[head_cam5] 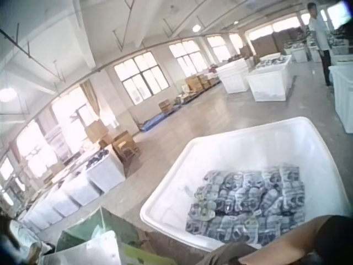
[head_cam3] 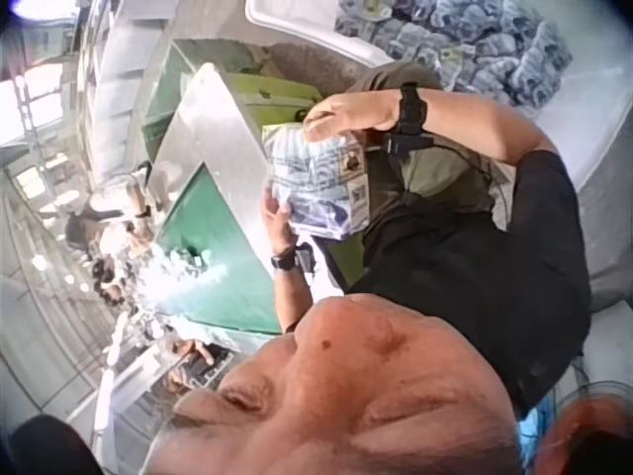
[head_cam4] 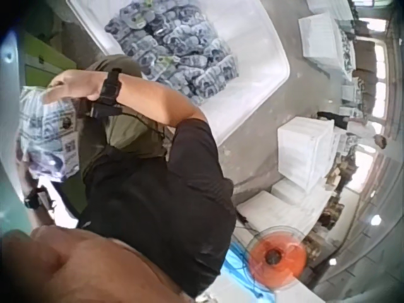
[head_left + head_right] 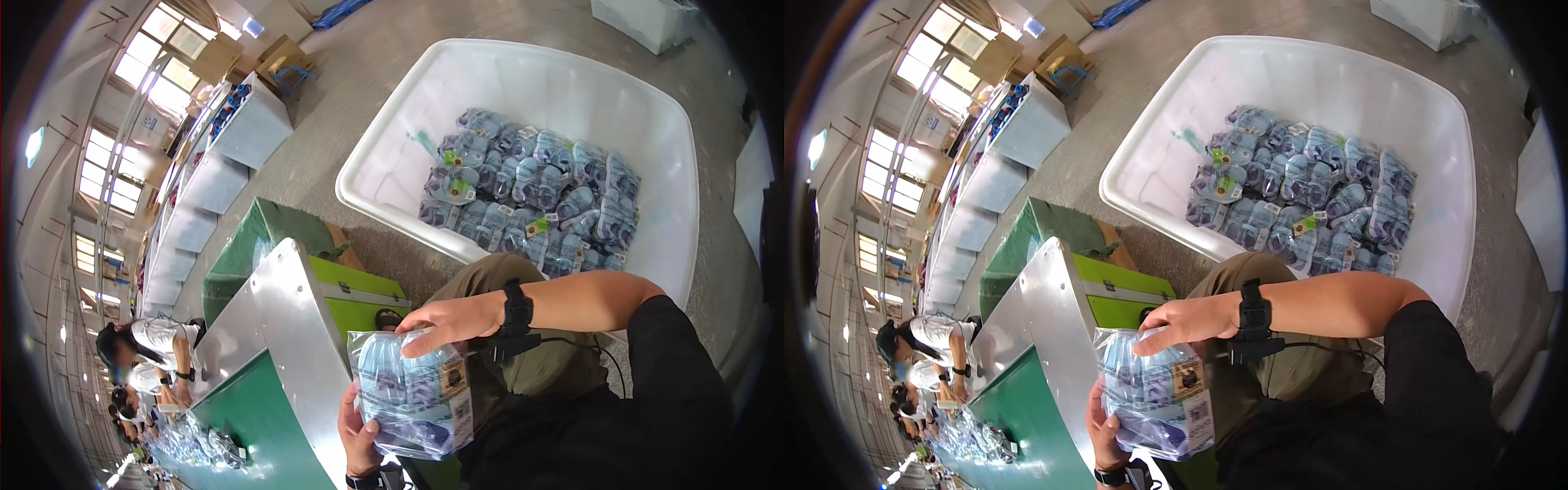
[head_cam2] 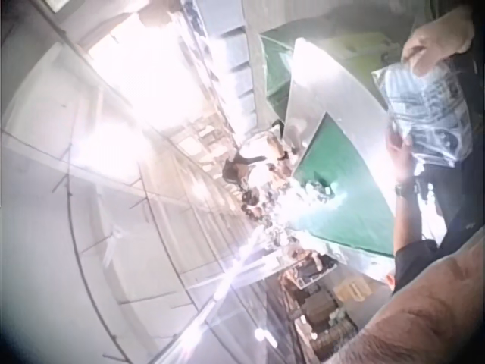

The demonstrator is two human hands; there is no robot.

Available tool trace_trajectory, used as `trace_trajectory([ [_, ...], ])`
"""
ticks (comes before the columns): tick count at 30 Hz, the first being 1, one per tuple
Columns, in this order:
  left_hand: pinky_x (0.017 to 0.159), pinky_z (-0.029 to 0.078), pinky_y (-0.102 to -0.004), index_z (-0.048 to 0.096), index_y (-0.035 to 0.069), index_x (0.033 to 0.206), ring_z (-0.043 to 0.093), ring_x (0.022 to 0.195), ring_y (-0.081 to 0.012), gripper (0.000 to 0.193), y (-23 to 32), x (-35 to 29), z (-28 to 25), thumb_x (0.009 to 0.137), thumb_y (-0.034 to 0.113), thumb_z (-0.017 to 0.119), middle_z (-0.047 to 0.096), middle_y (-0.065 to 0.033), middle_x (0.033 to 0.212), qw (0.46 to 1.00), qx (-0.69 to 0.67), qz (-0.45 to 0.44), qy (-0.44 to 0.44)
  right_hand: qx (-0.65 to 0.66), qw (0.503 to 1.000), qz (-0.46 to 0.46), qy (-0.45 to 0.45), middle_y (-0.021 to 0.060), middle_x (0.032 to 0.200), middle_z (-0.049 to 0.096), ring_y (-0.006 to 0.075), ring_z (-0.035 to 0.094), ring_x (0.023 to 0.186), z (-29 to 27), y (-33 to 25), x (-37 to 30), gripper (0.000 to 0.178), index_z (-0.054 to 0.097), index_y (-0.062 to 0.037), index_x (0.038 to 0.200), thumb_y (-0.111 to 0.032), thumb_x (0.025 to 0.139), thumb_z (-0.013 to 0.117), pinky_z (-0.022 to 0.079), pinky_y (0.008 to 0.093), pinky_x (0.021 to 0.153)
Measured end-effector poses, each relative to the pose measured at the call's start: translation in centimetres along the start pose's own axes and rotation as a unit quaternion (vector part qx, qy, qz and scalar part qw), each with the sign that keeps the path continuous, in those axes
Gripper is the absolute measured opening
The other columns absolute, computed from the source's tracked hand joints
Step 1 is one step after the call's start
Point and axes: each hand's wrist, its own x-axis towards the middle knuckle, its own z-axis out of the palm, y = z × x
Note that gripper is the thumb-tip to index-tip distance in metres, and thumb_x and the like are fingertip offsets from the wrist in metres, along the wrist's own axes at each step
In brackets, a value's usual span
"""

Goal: The person picks packaged footwear from a conveyor belt and places them into a large white bin. The person handles the items one at a time, alternating between different types of packaged shoes and sandals.

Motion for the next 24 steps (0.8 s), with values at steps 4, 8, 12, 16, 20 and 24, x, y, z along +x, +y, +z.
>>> trace_trajectory([
  [4, 0.105, 0.049, -0.0433, 0.039, -0.004, 0.148, 0.06, 0.123, -0.0293, 0.096, 1.0, 0.5, 2.5, 0.076, 0.034, 0.089, 0.058, -0.0182, 0.136, 0.999, 0.01, 0.021, -0.043, 0.025, 0.999, 0.037, -0.01, 0.0149, 0.121, 0.065, 0.0184, 0.063, 0.108, -1.1, -1.2, -2.9, 0.078, 0.052, 0.007, 0.138, -0.046, 0.086, 0.078, 0.051, 0.03, 0.09],
  [8, 0.107, 0.047, -0.0434, 0.037, -0.003, 0.15, 0.059, 0.125, -0.0294, 0.099, 0.6, 1.5, 3.4, 0.077, 0.04, 0.088, 0.057, -0.0195, 0.138, 0.996, 0.025, 0.047, -0.077, 0.031, 0.999, 0.006, 0.01, 0.0103, 0.104, 0.068, 0.0127, 0.063, 0.085, -1.8, -1.7, -5.3, 0.07, 0.054, 0.0075, 0.135, -0.031, 0.082, 0.079, 0.05, 0.0262, 0.068],
  [12, 0.097, 0.054, -0.0413, 0.036, -0.001, 0.151, 0.062, 0.117, -0.0285, 0.075, -1.0, 3.5, 1.2, 0.093, 0.031, 0.071, 0.058, -0.0218, 0.137, 0.995, 0.006, 0.09, -0.031, 0.015, 0.991, -0.004, 0.13, 0.0053, 0.097, 0.067, 0.0089, 0.06, 0.078, -5.1, -2.2, -7.9, 0.059, 0.061, 0.0071, 0.126, -0.023, 0.079, 0.08, 0.046, 0.0251, 0.06],
  [16, 0.083, 0.058, -0.0363, 0.044, 0.001, 0.145, 0.065, 0.105, -0.0233, 0.048, -1.6, 2.9, -3.8, 0.102, 0.018, 0.058, 0.063, -0.0158, 0.125, 0.996, 0.021, 0.024, 0.086, -0.165, 0.921, -0.212, 0.281, 0.0102, 0.11, 0.069, 0.0138, 0.065, 0.092, -11.7, -1.8, -12.9, 0.051, 0.066, 0.0029, 0.119, -0.028, 0.081, 0.079, 0.054, 0.0275, 0.077],
  [20, 0.073, 0.053, -0.0306, 0.049, 0.002, 0.136, 0.063, 0.088, -0.0175, 0.039, -2.6, 2.0, -7.7, 0.101, 0.017, 0.058, 0.065, -0.0112, 0.107, 0.975, 0.013, -0.044, 0.216, -0.015, 0.852, -0.163, 0.498, 0.0076, 0.112, 0.066, 0.0192, 0.062, 0.096, -19.1, 1.5, -16.9, 0.041, 0.067, 0.001, 0.113, -0.028, 0.084, 0.073, 0.052, 0.0392, 0.082],
  [24, 0.075, 0.053, -0.0319, 0.043, 0.004, 0.15, 0.061, 0.089, -0.0221, 0.044, -2.8, 1.4, -9.4, 0.106, 0.011, 0.047, 0.061, -0.0197, 0.122, 0.967, 0.001, -0.059, 0.248, -0.027, 0.763, -0.078, 0.641, 0.0073, 0.095, 0.066, 0.0174, 0.06, 0.082, -25.7, 8.2, -19.0, 0.042, 0.067, 0.0041, 0.106, -0.025, 0.077, 0.078, 0.048, 0.0347, 0.069],
])
